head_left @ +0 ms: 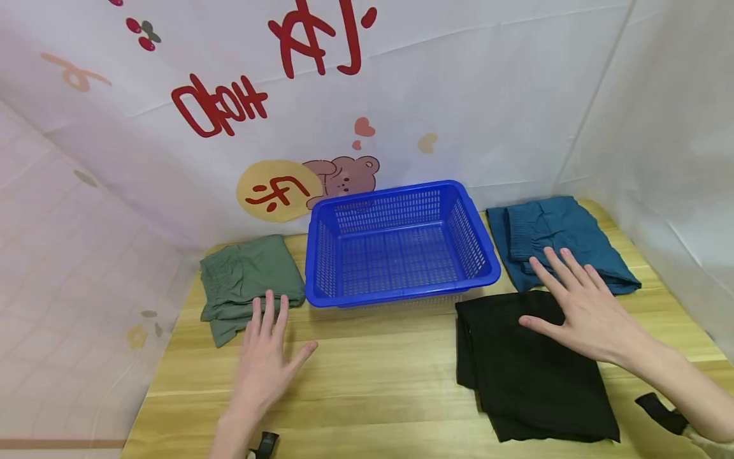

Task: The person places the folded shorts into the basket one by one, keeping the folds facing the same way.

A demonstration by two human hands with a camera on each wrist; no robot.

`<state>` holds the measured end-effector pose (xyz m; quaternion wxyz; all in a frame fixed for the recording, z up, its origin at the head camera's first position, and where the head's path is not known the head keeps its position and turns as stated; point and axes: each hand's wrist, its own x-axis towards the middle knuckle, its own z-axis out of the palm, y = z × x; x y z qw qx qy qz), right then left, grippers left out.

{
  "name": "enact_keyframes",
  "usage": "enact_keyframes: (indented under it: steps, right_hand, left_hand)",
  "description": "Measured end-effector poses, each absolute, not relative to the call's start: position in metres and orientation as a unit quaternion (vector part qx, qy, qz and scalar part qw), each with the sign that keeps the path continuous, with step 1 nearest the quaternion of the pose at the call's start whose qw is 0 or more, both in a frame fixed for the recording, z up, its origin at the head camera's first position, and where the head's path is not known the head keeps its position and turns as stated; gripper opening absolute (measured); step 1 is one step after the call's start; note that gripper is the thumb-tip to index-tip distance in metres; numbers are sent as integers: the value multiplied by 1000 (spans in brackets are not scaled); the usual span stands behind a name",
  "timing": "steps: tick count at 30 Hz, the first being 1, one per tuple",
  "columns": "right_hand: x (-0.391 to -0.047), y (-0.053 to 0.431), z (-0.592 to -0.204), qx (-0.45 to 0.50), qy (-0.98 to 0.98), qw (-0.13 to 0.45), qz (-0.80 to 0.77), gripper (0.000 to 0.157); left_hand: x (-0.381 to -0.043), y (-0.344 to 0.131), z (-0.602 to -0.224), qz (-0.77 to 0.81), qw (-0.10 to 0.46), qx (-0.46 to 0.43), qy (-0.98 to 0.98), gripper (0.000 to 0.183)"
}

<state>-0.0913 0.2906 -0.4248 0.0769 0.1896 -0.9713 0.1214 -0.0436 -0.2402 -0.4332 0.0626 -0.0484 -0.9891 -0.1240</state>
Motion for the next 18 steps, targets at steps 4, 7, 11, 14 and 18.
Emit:
enact_keyframes:
  steps: [4,7,11,14,18]
  right_hand:
    - [-90,294,-427,194,-969,80,129,110]
    - [-89,297,-428,198,-967,86,133,110]
    - [-88,301,-430,203,-965,89,141,110]
    - [-86,304,-432,208,-963,89,146,109]
    - [-81,309,-437,216,-961,91,144,109]
  left_hand:
    - [-42,-225,-438,-139,75,-69,-985,100]
    - [-40,-214,-440,-152,91,-88,-980,99]
    - [-37,-198,-441,-160,116,-120,-973,96]
    - [-33,-185,-442,-159,124,-145,-969,95]
    - [-31,-169,-445,-164,125,-172,-963,97]
